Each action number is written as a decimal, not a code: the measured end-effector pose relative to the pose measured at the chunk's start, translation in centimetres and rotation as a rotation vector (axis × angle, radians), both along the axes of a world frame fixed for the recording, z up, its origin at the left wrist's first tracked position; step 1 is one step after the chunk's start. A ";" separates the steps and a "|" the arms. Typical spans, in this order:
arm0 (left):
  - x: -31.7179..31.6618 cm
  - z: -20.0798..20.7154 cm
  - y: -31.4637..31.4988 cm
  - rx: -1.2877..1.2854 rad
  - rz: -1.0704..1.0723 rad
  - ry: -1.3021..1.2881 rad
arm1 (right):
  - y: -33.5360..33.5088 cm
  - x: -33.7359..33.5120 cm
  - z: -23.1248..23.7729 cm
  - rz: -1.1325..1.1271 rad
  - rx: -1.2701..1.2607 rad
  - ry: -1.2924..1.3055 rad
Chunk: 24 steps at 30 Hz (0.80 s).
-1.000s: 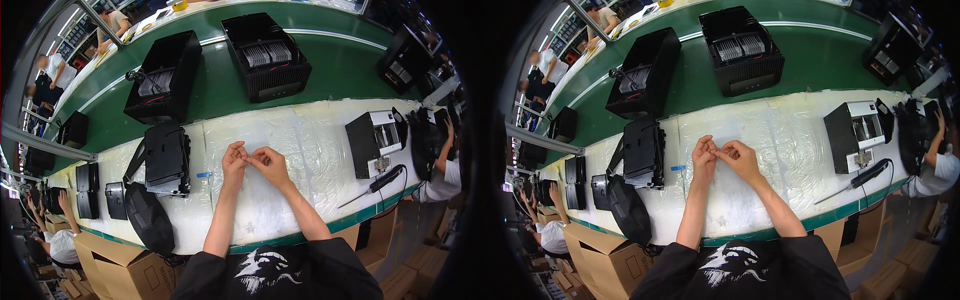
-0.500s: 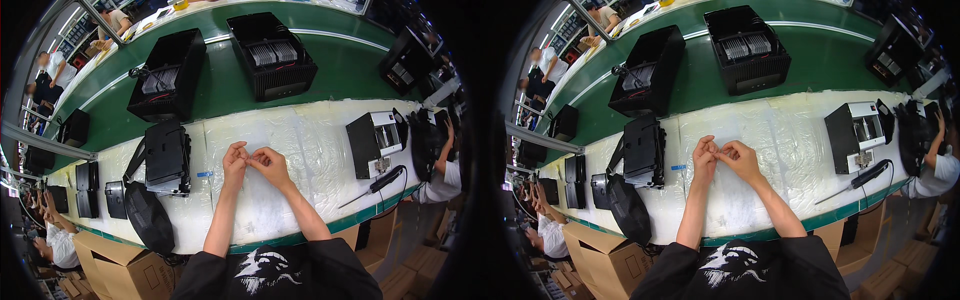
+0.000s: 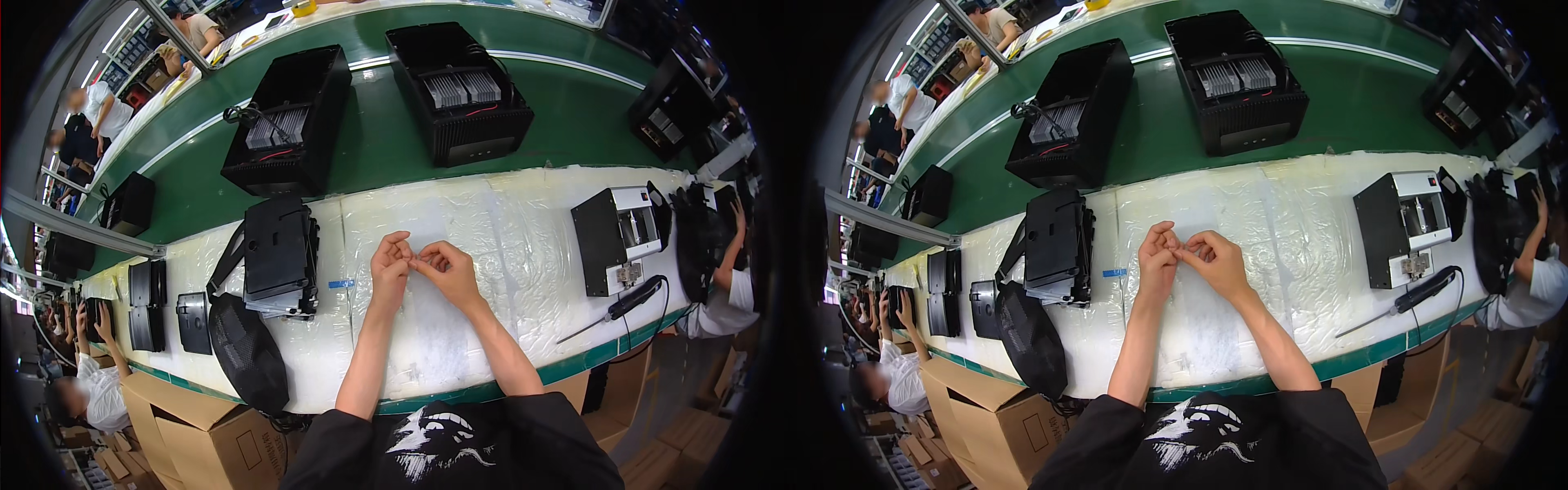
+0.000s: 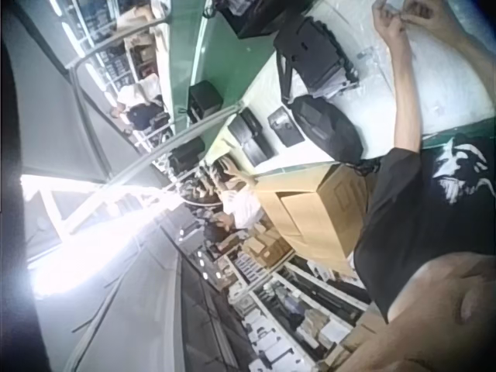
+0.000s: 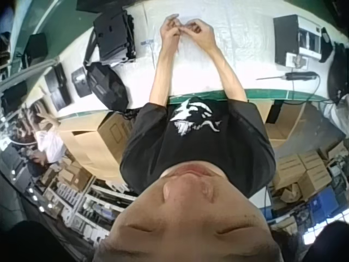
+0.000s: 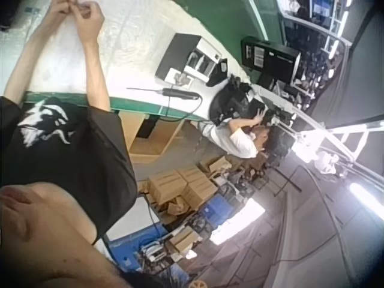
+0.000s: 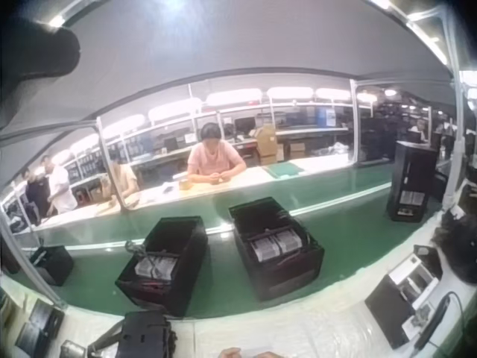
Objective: Assembling the outer housing and internal components of an electronic appliance on a factory production line.
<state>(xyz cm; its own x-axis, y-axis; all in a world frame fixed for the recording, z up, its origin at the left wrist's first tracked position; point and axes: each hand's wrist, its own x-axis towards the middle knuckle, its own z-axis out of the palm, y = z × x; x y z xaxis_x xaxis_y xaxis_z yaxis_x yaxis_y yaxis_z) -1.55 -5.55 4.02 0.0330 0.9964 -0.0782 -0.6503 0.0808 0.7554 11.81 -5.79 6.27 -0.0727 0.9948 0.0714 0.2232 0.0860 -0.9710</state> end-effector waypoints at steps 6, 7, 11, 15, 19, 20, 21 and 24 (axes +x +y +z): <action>0.3 -0.2 0.1 0.012 -0.003 0.027 | 0.0 0.4 -0.4 -0.016 0.025 0.000; 0.3 -0.4 0.1 0.015 0.003 0.031 | 0.0 0.4 -0.3 -0.025 0.033 -0.021; 0.2 -0.4 0.0 0.033 0.012 0.041 | 0.0 0.1 -0.3 -0.016 0.024 -0.011; 0.0 -0.6 0.0 0.036 -0.004 0.054 | 0.0 0.1 -0.6 -0.016 0.026 -0.011; 0.1 -0.5 -0.1 0.043 -0.007 0.040 | 0.0 0.2 -0.6 -0.013 0.029 -0.030; 0.1 -0.5 -0.1 0.034 -0.003 0.041 | 0.0 0.2 -0.6 -0.012 0.029 -0.030; 0.2 -0.5 -0.1 0.026 0.002 0.041 | 0.0 0.1 -0.6 -0.012 0.026 -0.023; 0.3 -0.3 -0.1 0.021 0.006 0.048 | 0.0 0.0 -0.3 -0.013 0.026 -0.016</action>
<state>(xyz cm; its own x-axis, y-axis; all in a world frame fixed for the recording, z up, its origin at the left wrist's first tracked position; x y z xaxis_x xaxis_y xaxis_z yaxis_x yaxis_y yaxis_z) -1.27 -5.60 3.68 0.0236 0.9980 -0.0584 -0.6140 0.0605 0.7870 11.84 -5.81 5.96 -0.0607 0.9935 0.0958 0.2399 0.1077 -0.9648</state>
